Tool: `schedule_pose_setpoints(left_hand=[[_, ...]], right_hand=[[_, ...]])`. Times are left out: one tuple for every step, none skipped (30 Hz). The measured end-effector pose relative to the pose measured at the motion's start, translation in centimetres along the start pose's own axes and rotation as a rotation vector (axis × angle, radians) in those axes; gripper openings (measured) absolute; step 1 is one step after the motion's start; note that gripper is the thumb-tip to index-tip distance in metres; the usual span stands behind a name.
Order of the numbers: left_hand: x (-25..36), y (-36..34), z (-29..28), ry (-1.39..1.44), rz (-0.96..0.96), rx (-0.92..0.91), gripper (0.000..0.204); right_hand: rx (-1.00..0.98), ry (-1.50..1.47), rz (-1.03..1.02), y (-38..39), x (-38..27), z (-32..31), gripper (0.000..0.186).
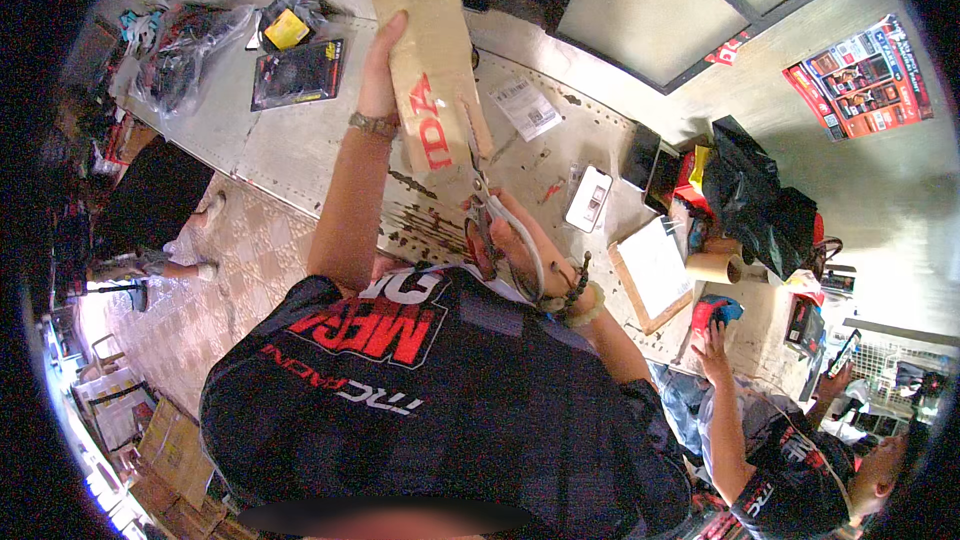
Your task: The person places a small item into a cardboard box, seals it with tape, and then uses scissors to cut open another box. The person continues to pack and seal multiple small boxes using tape and scissors.
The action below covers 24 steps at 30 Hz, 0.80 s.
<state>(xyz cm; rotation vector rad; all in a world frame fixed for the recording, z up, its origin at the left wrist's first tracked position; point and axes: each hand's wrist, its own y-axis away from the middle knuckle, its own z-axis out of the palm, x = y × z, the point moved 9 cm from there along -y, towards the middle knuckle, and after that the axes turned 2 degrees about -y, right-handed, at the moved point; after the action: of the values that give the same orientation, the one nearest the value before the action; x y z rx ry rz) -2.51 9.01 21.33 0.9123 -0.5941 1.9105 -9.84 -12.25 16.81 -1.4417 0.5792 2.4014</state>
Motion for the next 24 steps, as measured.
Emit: schedule_pose_setpoints(left_hand=[[-0.3,0.2,0.1,0.005,0.013,0.009,0.057],[-0.9,0.4,0.1,0.007,0.010,0.028,0.057],[-1.2,0.5,0.1,0.042,0.016,0.020,0.056],[-1.5,0.5,-0.2,0.042,0.012,0.025,0.056],[-1.8,0.5,-0.4,0.045,-0.004,0.010,0.056],[-2.0,0.4,-0.8,0.049,-0.017,0.004,0.057],[-2.1,0.3,-1.1,0.038,-0.015,-0.003,0.057],[-2.2,0.1,-1.5,0.027,-0.010,-0.001,0.058],[-2.2,0.0,-1.9,0.010,-0.007,-0.006,0.058],[-2.3,-0.1,-2.1,-0.009,-0.013,-0.013,0.059],[-2.4,-0.3,-2.2,-0.033,-0.017,-0.027,0.060],[-2.4,-0.4,-2.3,-0.057,-0.019,-0.041,0.061],[-2.1,-0.5,-2.3,-0.095,0.001,-0.048,0.061],[-1.8,-0.6,-2.2,-0.133,0.023,-0.055,0.062],[-1.4,-0.5,-2.0,-0.175,0.054,-0.082,0.062],[-1.3,-0.5,-2.1,-0.195,0.047,-0.065,0.064],[-1.2,-0.3,-1.9,-0.218,0.049,-0.068,0.065],[-1.0,-0.2,-1.5,-0.234,0.076,-0.092,0.067],[-1.5,0.1,-1.3,-0.120,0.030,-0.098,0.070],[-1.9,0.4,-0.8,-0.003,0.010,-0.125,0.074],[-2.6,0.5,-1.0,0.122,-0.035,-0.081,0.078],[-2.3,0.8,1.3,0.305,0.017,-0.313,0.082],[-2.4,1.2,3.0,0.497,0.046,-0.469,0.087],[-2.4,1.3,3.9,0.655,0.052,-0.585,0.091]], right_hand=[[0.025,-0.033,0.012,-0.1,0.0,-0.1,0.068],[-0.018,-0.003,-0.032,-0.1,-0.6,0.4,0.066],[-0.061,0.025,-0.074,0.0,-1.1,0.9,0.063],[-0.104,0.053,-0.117,0.3,-1.6,1.4,0.061],[-0.081,0.087,-0.091,0.3,-1.4,1.4,0.062],[-0.056,0.120,-0.066,0.5,-1.3,1.3,0.063],[-0.030,0.153,-0.037,0.6,-1.2,1.1,0.064],[0.000,0.201,-0.015,0.7,-1.2,0.9,0.062],[0.033,0.248,0.012,0.9,-1.1,0.6,0.060],[0.066,0.294,0.038,1.0,-1.1,0.4,0.058],[0.083,0.316,0.062,1.1,-1.1,0.2,0.057],[0.098,0.340,0.086,1.2,-1.2,0.0,0.055],[0.114,0.361,0.113,1.3,-1.2,-0.2,0.054],[0.116,0.357,0.140,1.5,-1.2,-0.4,0.048],[0.122,0.347,0.168,1.6,-1.2,-0.5,0.041],[0.135,0.338,0.204,1.9,-1.2,-0.8,0.035],[0.105,0.347,0.164,1.9,-1.7,-0.5,0.042],[0.082,0.357,0.132,1.9,-2.2,-0.3,0.048],[0.043,0.340,0.117,2.1,-2.4,-0.1,0.055],[0.008,0.252,0.121,2.3,-2.5,0.1,0.054],[-0.045,0.137,0.140,2.5,-2.5,0.5,0.053],[-0.115,-0.001,0.115,2.5,-2.6,1.1,0.052],[-0.164,-0.101,0.165,2.7,-2.3,1.3,0.063],[-0.126,-0.129,0.220,2.6,-1.6,0.8,0.065]])
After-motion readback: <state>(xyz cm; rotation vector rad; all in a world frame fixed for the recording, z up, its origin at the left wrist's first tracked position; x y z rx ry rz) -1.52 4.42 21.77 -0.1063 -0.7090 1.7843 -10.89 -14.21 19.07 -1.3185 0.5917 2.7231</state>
